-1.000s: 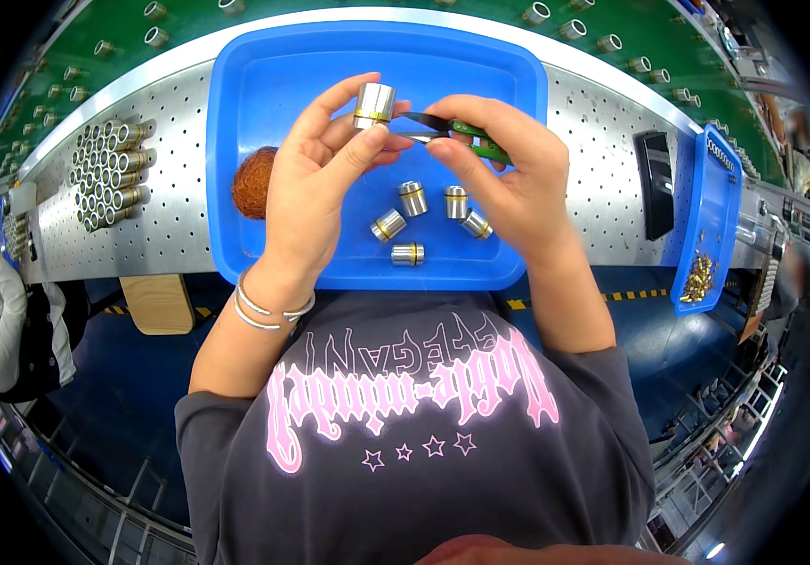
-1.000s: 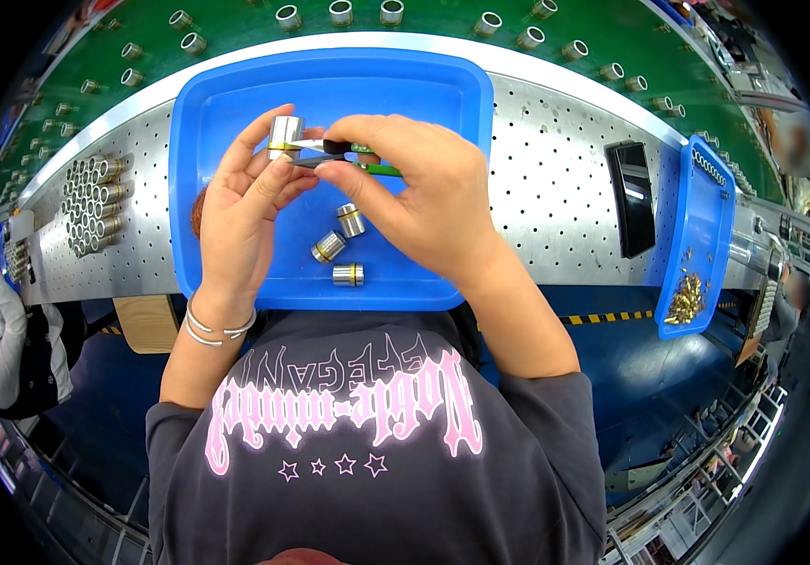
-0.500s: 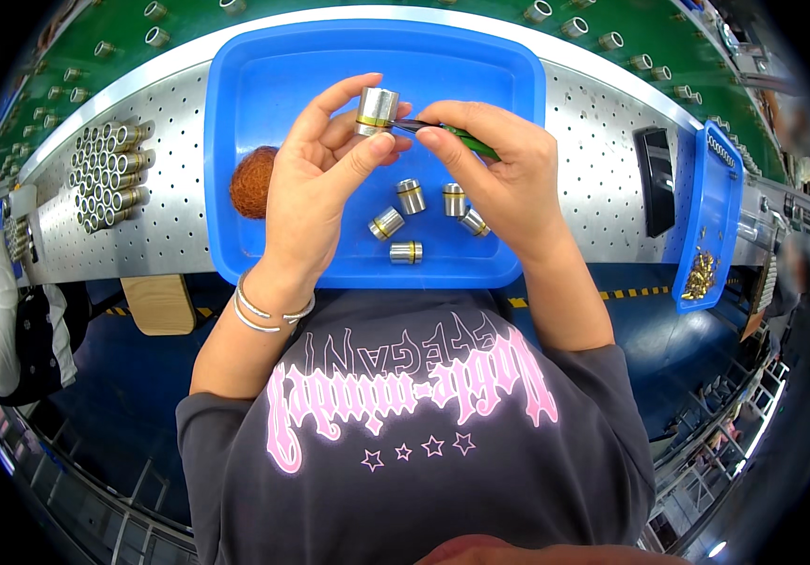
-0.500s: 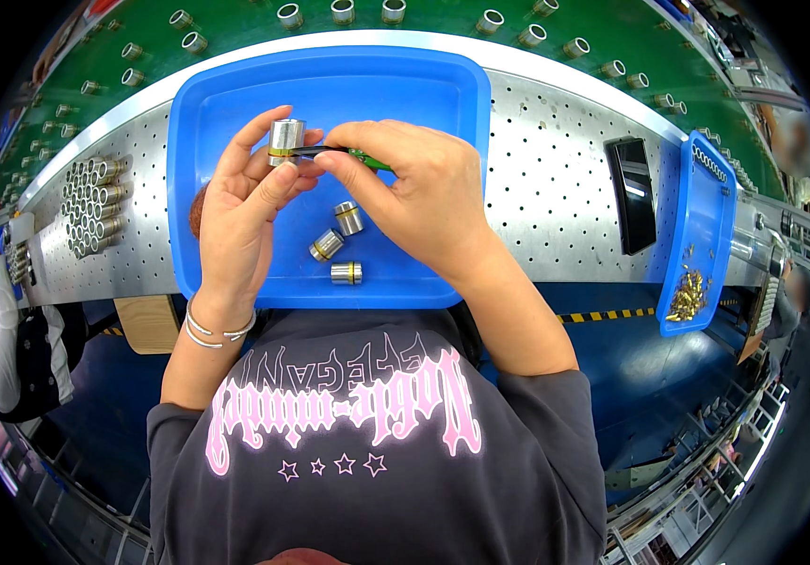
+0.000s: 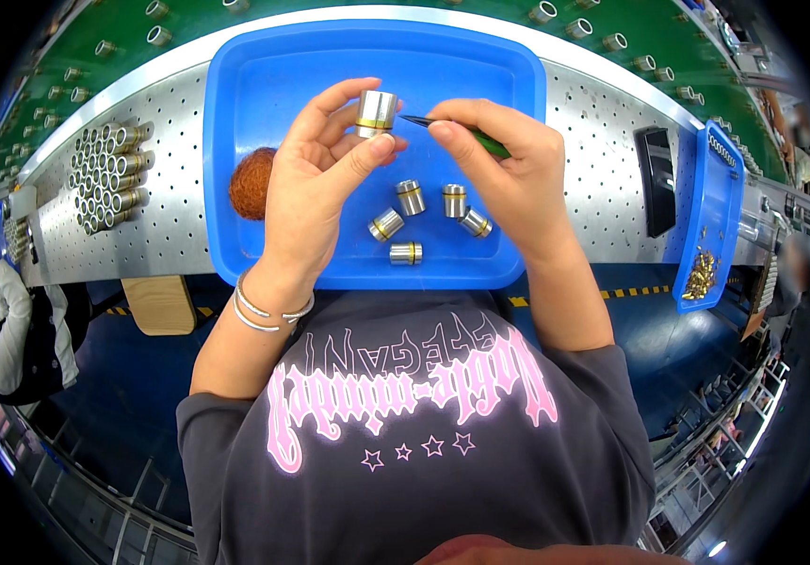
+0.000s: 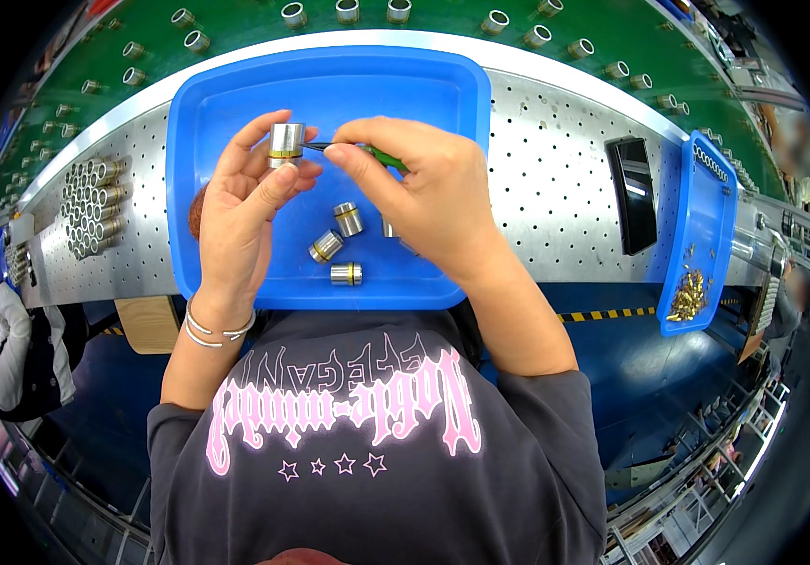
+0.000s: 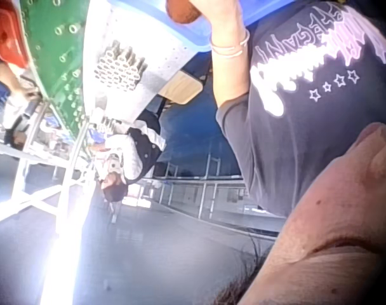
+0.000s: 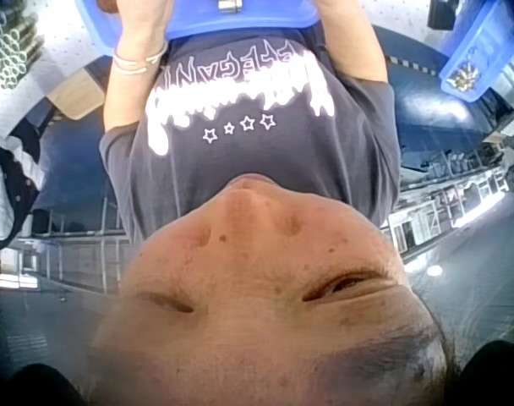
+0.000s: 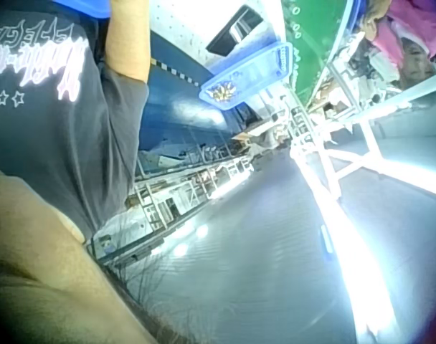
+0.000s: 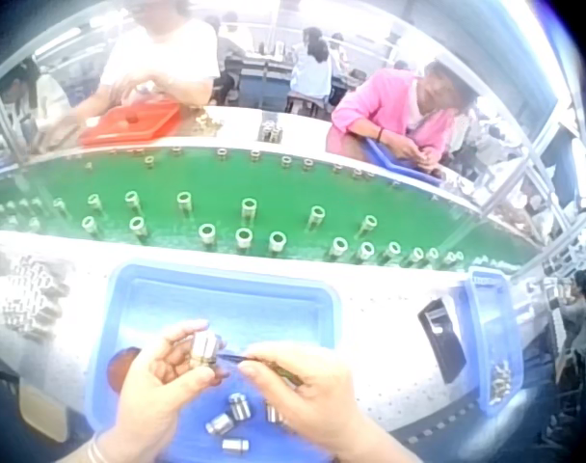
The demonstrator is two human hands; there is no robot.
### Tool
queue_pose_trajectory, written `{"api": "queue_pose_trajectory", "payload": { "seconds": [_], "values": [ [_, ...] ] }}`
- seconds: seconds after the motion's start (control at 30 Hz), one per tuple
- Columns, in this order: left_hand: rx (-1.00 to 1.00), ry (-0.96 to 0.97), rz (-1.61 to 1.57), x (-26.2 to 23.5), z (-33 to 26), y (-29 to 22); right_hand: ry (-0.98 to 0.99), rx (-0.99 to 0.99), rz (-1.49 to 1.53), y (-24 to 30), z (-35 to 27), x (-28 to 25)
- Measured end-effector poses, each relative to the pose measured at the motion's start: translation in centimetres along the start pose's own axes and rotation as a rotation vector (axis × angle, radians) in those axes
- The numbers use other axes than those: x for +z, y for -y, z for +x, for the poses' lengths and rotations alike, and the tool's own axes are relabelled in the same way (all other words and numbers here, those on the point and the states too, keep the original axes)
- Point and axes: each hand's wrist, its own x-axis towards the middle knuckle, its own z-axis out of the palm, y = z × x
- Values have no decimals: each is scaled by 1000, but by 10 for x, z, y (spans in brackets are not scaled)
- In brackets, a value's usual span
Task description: The person uses green-handled pliers to manipulate small cylindrical metal parts over a blue tray. They repeatedly pick up a part, adjust it with the pliers, and place it back into the tray. The process is repetitive and involves handling multiple identical metal components.
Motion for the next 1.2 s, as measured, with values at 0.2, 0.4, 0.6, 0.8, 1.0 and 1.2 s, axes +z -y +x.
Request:
{"api": "queue_pose_trajectory", "payload": {
  "seconds": [0.2,0.4,0.6,0.8,1.0,1.2],
  "values": [
    [-77,82,10,-23,17,-5,216,69,-218,3,12,-21],
    [147,21,370,-50,74,-24,111,110,-285,-18,28,-43],
    [420,-167,1408,-67,142,-41,-181,111,-391,-96,83,-88],
    [460,-108,1566,-78,170,-29,-342,278,-732,-165,124,-137],
    [439,328,1320,-36,87,-38,-311,238,-882,-190,137,-142],
    [416,156,1216,-24,54,-46,-341,211,-624,-147,128,-116]
  ]
}}
